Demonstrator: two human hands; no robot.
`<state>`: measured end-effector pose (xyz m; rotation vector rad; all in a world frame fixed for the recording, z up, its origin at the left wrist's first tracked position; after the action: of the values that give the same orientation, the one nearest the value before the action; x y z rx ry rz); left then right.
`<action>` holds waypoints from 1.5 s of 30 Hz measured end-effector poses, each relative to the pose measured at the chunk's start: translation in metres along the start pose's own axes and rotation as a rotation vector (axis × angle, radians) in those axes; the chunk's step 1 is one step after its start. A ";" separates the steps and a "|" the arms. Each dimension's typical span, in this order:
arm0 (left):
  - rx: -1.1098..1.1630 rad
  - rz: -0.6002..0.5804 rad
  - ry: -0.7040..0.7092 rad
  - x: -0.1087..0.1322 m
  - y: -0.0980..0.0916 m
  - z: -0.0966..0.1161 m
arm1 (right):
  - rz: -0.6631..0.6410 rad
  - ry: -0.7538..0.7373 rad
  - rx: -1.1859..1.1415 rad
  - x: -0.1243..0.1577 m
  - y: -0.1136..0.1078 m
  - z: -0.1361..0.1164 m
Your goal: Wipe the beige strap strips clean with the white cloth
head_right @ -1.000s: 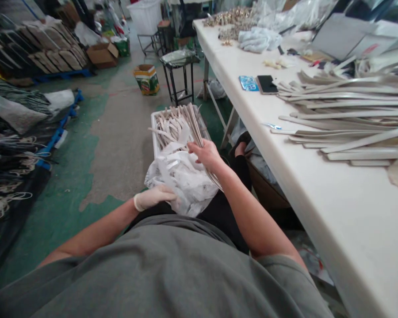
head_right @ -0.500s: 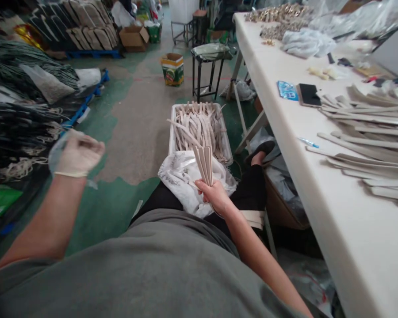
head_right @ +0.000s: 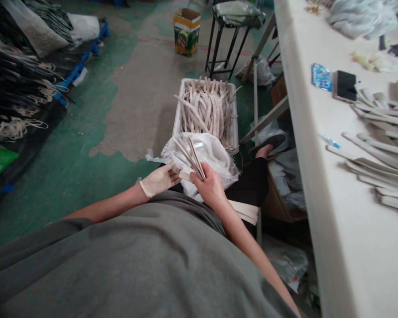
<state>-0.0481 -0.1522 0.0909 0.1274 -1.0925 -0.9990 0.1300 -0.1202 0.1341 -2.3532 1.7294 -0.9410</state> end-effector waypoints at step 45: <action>0.169 0.020 0.110 0.005 -0.011 -0.005 | -0.296 0.049 0.545 -0.012 -0.018 -0.035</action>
<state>-0.0503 -0.1638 0.0861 0.3049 -1.0741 -0.8706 0.1253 -0.0930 0.1644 -2.2419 0.9695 -1.3176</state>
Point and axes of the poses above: each hand's wrist, its own x-axis away from the middle knuckle, its own y-axis out of the palm, z = x × y, the point moved 2 cm from there along -x, towards the middle knuckle, and after that the axes turned 15 degrees about y, right-handed, at the moved point
